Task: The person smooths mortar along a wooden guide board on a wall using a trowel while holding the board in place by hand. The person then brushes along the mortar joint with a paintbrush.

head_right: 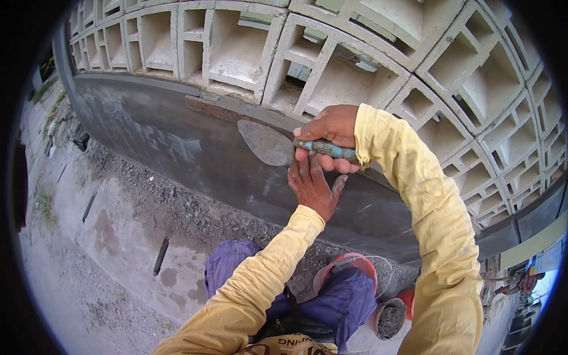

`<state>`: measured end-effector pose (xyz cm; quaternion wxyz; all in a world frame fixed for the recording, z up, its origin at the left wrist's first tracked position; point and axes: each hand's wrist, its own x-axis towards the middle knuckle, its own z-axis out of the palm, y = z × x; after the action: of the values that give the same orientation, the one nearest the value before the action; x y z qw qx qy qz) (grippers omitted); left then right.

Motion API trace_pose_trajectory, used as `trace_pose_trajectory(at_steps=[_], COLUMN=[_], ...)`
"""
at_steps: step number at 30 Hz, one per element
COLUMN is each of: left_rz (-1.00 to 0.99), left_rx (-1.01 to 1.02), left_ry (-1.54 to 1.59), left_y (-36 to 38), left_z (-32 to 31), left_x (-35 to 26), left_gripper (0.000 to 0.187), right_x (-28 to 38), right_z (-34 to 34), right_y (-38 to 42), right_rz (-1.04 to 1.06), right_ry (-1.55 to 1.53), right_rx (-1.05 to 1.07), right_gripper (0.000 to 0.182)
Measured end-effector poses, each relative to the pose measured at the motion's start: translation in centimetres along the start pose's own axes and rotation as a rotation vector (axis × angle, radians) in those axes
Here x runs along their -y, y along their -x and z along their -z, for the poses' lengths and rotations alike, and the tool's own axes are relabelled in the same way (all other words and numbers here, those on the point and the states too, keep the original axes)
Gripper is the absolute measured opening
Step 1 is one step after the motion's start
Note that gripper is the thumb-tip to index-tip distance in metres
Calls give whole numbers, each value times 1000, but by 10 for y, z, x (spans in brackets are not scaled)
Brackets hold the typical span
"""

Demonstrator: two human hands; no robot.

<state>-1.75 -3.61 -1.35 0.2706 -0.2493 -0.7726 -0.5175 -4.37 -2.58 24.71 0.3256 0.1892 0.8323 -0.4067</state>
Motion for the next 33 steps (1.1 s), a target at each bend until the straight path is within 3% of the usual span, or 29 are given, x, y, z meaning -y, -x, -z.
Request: trace_pose_trajectory(at_steps=[3,6,10,17,21,25,29,33], left_rz=[70,3,7,-15,-10,-9,15,135], left_rx=[206,28,-31,-63,-60,-52,-22,173], left_ry=[18,1,-14,-6,6,24,50,110], left_y=[5,3,-3,-5,-3,-1,-1,-3], left_z=[-4,-4,0,2,3,0,3,2], left_x=[6,3,-1,-2,-2,1,1,3], left_gripper=[98,97,96,94,94,95,95,76], right_x=[-6,-3,25,46,12,-31,-66,-49], right_z=[-10,-14,-18,-16,1,-6,-18,-66], right_y=[9,4,-19,-35,-13,35,52,25], right_rz=[-25,98,147,45,-37,-123,48,163], right_ry=[38,-11,55,191,68,-91,-219,-232], right_rx=[21,-48,-118,-175,-133,-258,-220,-183], right_gripper=[38,40,41,43,41,38,33,30])
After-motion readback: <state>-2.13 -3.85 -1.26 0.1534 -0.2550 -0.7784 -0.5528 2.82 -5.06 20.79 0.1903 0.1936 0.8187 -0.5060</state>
